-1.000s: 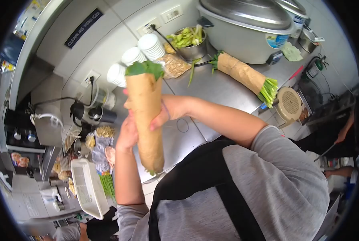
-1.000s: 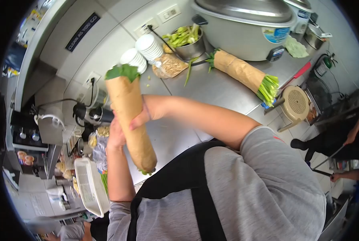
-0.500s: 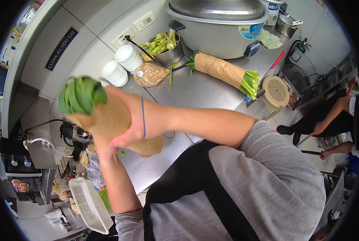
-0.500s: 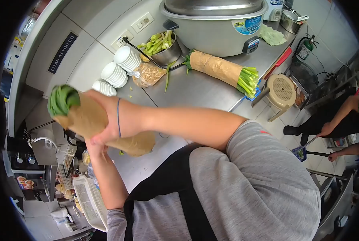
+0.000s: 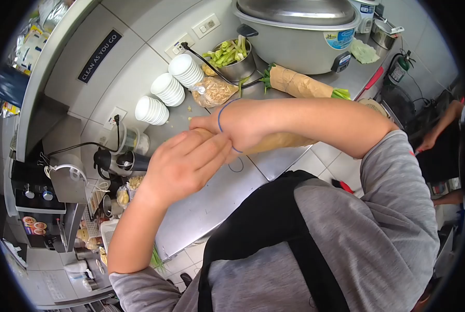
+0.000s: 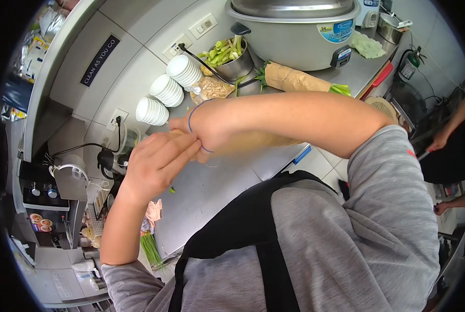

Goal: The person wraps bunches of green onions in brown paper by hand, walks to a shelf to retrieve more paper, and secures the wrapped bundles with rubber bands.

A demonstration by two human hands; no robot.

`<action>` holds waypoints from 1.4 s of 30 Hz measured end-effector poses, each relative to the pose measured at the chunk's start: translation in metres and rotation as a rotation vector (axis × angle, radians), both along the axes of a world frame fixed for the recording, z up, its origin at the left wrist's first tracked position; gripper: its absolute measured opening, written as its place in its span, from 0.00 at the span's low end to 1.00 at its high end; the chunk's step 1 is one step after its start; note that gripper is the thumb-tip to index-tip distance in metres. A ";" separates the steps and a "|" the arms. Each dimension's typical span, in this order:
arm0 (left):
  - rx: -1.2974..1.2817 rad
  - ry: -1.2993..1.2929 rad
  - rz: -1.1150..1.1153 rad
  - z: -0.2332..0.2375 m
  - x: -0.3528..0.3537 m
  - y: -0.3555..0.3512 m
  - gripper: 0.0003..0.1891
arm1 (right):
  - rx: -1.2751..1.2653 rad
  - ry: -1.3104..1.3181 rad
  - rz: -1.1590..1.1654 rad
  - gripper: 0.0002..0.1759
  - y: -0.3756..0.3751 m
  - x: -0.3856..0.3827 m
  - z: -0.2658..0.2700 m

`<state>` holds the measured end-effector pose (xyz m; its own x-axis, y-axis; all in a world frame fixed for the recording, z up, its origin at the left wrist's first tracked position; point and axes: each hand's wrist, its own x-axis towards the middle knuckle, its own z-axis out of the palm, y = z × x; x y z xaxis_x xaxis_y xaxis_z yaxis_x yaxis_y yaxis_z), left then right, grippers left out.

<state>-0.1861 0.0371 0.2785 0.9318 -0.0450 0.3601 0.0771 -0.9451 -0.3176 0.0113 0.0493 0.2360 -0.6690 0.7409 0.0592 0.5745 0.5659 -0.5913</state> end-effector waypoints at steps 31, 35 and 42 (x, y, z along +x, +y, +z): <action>-1.338 -0.058 -0.563 0.030 -0.008 -0.027 0.23 | -0.175 0.938 -0.092 0.43 0.006 0.052 -0.004; -1.017 -0.647 -0.591 -0.028 0.019 0.015 0.47 | -0.103 0.876 -0.238 0.44 0.006 0.046 0.003; -1.295 -0.971 0.015 -0.045 0.037 0.035 0.56 | 0.330 0.460 -0.571 0.38 0.000 0.068 0.004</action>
<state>-0.1492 0.0726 0.2338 0.3396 0.7480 0.5702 -0.2252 -0.5239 0.8215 0.0789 0.0489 0.2403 -0.0472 0.8575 0.5124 0.5674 0.4451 -0.6927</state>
